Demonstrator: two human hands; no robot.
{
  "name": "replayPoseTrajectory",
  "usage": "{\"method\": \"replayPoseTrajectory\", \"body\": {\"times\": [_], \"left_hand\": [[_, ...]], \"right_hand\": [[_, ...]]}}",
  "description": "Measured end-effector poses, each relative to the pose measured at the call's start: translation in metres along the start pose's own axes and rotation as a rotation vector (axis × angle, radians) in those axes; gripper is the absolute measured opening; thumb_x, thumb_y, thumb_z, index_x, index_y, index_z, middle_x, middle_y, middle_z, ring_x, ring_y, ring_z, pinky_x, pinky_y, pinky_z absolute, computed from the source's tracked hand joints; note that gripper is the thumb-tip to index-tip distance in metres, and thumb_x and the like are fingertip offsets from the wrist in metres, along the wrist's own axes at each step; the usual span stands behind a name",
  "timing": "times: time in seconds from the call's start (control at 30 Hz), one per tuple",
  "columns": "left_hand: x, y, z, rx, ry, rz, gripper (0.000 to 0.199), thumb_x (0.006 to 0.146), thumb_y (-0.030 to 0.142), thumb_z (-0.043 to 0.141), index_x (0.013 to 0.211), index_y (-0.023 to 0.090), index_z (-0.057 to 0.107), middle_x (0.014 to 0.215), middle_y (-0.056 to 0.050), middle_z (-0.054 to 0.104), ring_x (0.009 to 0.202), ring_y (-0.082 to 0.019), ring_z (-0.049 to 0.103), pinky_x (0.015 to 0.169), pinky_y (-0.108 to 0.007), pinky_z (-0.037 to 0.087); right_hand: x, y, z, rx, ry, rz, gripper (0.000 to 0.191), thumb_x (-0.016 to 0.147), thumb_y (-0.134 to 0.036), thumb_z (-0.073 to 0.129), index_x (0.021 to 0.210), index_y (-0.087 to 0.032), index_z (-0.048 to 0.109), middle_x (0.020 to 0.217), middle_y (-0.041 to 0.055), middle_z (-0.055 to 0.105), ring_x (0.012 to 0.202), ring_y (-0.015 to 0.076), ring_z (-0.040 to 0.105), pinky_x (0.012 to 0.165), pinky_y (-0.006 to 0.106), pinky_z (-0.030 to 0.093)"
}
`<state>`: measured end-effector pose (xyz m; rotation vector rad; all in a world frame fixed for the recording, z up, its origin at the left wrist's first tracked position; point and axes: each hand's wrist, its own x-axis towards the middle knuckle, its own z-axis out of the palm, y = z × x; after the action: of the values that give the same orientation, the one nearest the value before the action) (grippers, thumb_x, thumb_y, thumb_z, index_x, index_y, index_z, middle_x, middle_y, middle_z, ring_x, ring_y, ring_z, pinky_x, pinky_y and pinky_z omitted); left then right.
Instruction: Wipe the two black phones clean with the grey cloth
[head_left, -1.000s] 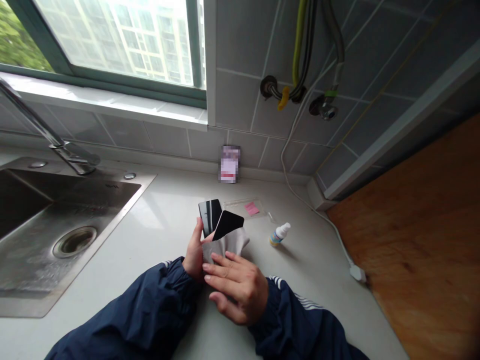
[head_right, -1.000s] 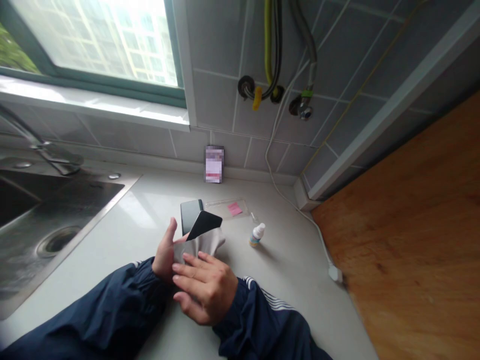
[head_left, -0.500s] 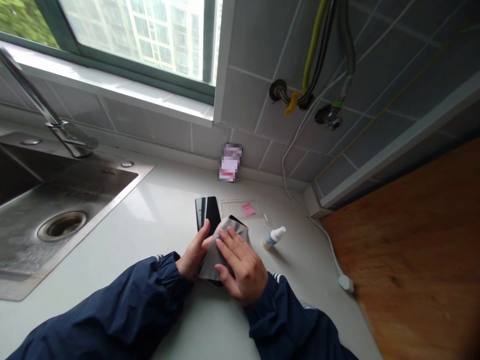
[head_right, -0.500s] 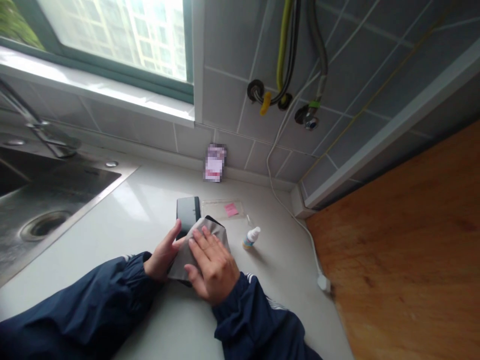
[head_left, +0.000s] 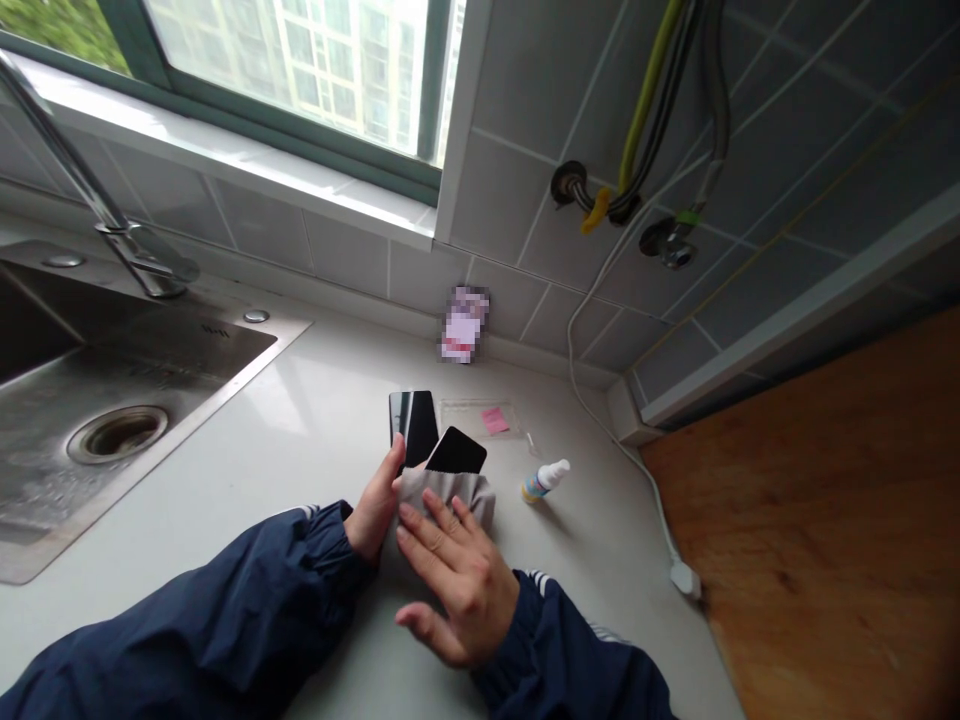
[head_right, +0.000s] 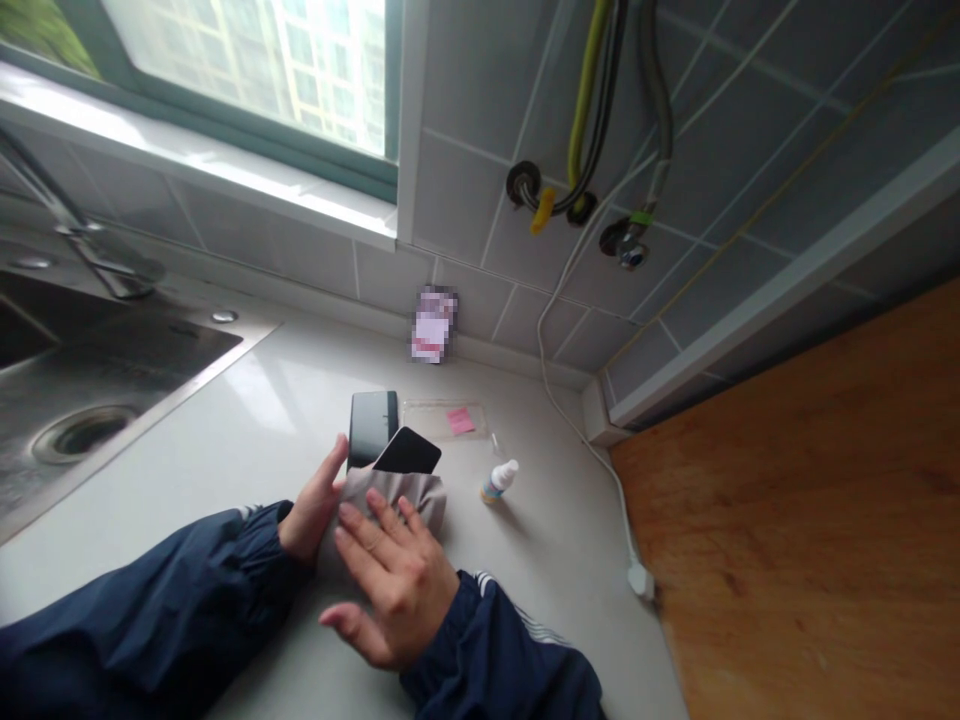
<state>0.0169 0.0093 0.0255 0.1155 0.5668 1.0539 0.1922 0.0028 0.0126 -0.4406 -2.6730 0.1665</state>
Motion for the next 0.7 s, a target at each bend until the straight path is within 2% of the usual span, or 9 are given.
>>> {"method": "replayPoseTrajectory", "body": {"times": [0.1,0.2,0.27,0.37,0.47,0.53,0.6,0.7], "left_hand": [[0.001,0.000,0.000,-0.036,-0.030,0.037,0.072,0.095,0.065,0.036,0.126,0.006,0.063,0.075,-0.013,0.075,0.052,-0.017,0.067,0.047,-0.023,0.047],[0.002,-0.001,-0.001,-0.011,-0.014,-0.009,0.076,0.094,0.068,0.036,0.128,0.006,0.062,0.066,-0.010,0.072,0.049,-0.017,0.065,0.050,-0.023,0.049],[0.002,-0.001,0.000,0.036,-0.021,-0.022,0.077,0.094,0.067,0.034,0.133,0.005,0.059,0.068,-0.010,0.073,0.050,-0.018,0.066,0.055,-0.027,0.052],[0.000,-0.001,0.004,0.134,-0.094,-0.016,0.077,0.097,0.065,0.027,0.142,0.008,0.050,0.083,-0.014,0.077,0.057,-0.023,0.070,0.058,-0.031,0.053],[-0.001,0.000,0.007,0.185,-0.118,-0.032,0.078,0.097,0.065,0.023,0.145,0.010,0.049,0.089,-0.016,0.077,0.061,-0.025,0.072,0.057,-0.033,0.054],[-0.001,0.000,0.005,0.158,-0.067,-0.009,0.075,0.097,0.064,0.028,0.140,0.008,0.055,0.084,-0.015,0.077,0.060,-0.023,0.071,0.057,-0.029,0.053],[0.000,0.001,0.001,0.129,-0.007,0.010,0.070,0.097,0.061,0.036,0.132,0.007,0.062,0.075,-0.013,0.076,0.056,-0.020,0.068,0.052,-0.025,0.051],[0.002,0.001,-0.004,0.126,0.036,0.019,0.069,0.096,0.062,0.037,0.123,0.007,0.068,0.067,-0.012,0.074,0.052,-0.019,0.067,0.046,-0.022,0.047]], "right_hand": [[-0.002,0.002,-0.001,-0.001,0.008,-0.055,0.064,0.100,-0.057,0.043,0.144,-0.012,0.050,0.158,0.0073,0.037,0.151,0.0301,0.024,0.123,0.050,0.025],[0.001,0.014,-0.005,-0.007,-0.035,-0.078,0.058,0.102,-0.051,0.040,0.144,-0.012,0.050,0.158,0.0084,0.038,0.151,0.0287,0.026,0.122,0.048,0.027],[0.004,0.024,-0.007,-0.023,-0.003,-0.021,0.058,0.103,-0.047,0.039,0.146,-0.008,0.047,0.158,0.0123,0.037,0.151,0.0300,0.025,0.121,0.049,0.030],[0.004,0.035,-0.006,-0.043,0.064,0.122,0.055,0.104,-0.039,0.037,0.149,-0.008,0.041,0.159,0.0139,0.034,0.152,0.0294,0.022,0.120,0.051,0.031],[0.001,0.032,-0.002,-0.035,0.118,0.190,0.056,0.104,-0.039,0.036,0.150,-0.007,0.040,0.159,0.0147,0.034,0.153,0.0306,0.020,0.120,0.055,0.028],[0.000,0.024,-0.001,-0.003,0.096,0.115,0.055,0.102,-0.040,0.040,0.146,-0.008,0.046,0.157,0.0128,0.039,0.152,0.0310,0.021,0.122,0.056,0.025],[0.001,0.013,0.000,0.050,0.019,-0.058,0.050,0.099,-0.043,0.049,0.139,-0.014,0.055,0.153,0.0061,0.046,0.151,0.0278,0.026,0.124,0.051,0.022],[0.001,0.004,-0.002,0.064,0.037,-0.102,0.048,0.096,-0.044,0.052,0.135,-0.016,0.059,0.150,0.0017,0.050,0.150,0.0254,0.028,0.126,0.048,0.020]]}}
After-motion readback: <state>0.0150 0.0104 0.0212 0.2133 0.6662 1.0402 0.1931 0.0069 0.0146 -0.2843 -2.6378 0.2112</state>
